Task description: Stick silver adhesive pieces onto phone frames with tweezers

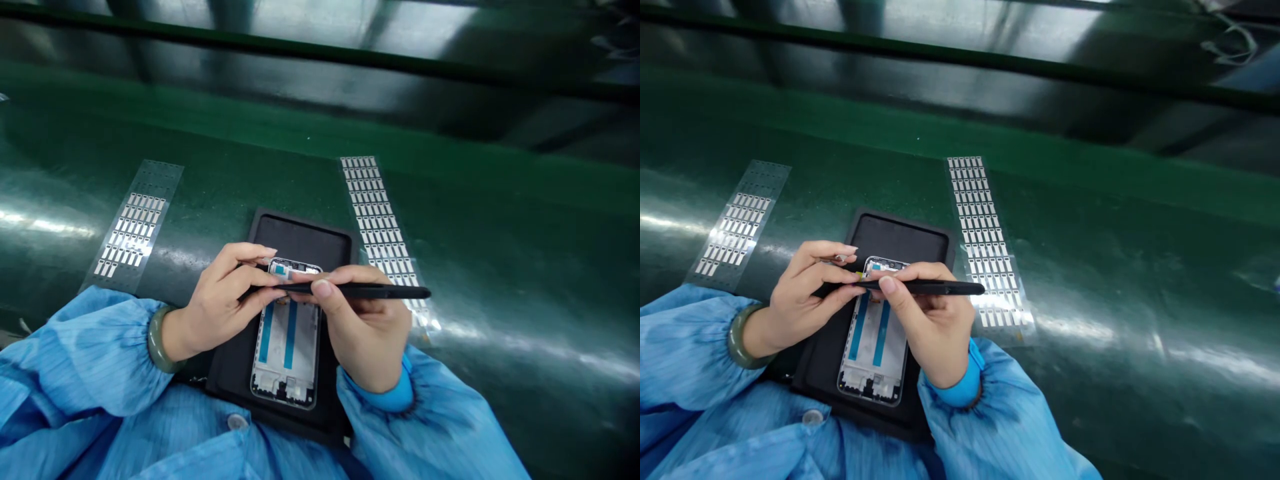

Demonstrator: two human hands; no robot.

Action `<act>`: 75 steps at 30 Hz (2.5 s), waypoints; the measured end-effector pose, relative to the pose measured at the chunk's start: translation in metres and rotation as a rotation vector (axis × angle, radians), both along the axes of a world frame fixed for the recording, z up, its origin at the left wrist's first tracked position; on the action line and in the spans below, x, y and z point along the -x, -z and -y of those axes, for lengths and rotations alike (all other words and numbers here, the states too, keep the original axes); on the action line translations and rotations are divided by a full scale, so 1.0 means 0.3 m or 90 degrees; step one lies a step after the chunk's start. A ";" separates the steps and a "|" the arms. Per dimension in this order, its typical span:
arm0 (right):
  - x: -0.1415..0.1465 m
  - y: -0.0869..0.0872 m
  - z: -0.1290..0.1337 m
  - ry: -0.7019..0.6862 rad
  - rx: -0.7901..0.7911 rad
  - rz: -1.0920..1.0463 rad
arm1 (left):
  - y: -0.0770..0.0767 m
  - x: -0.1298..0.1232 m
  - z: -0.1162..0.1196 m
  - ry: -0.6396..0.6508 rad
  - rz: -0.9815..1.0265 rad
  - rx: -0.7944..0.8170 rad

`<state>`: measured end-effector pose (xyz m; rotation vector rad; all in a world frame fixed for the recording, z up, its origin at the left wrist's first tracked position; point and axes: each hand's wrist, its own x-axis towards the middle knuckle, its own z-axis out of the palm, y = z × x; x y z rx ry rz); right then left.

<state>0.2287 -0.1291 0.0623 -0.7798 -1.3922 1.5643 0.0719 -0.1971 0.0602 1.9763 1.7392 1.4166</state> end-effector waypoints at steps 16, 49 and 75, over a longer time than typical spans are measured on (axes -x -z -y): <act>-0.041 0.043 -0.153 -0.026 -0.343 0.283 | 0.025 0.007 0.009 0.097 -0.157 0.160; -0.041 0.037 -0.131 0.014 -0.294 0.209 | 0.023 0.000 0.011 0.092 -0.059 0.192; -0.025 0.005 -0.085 0.066 -0.126 0.111 | 0.010 0.017 0.003 0.063 0.072 0.231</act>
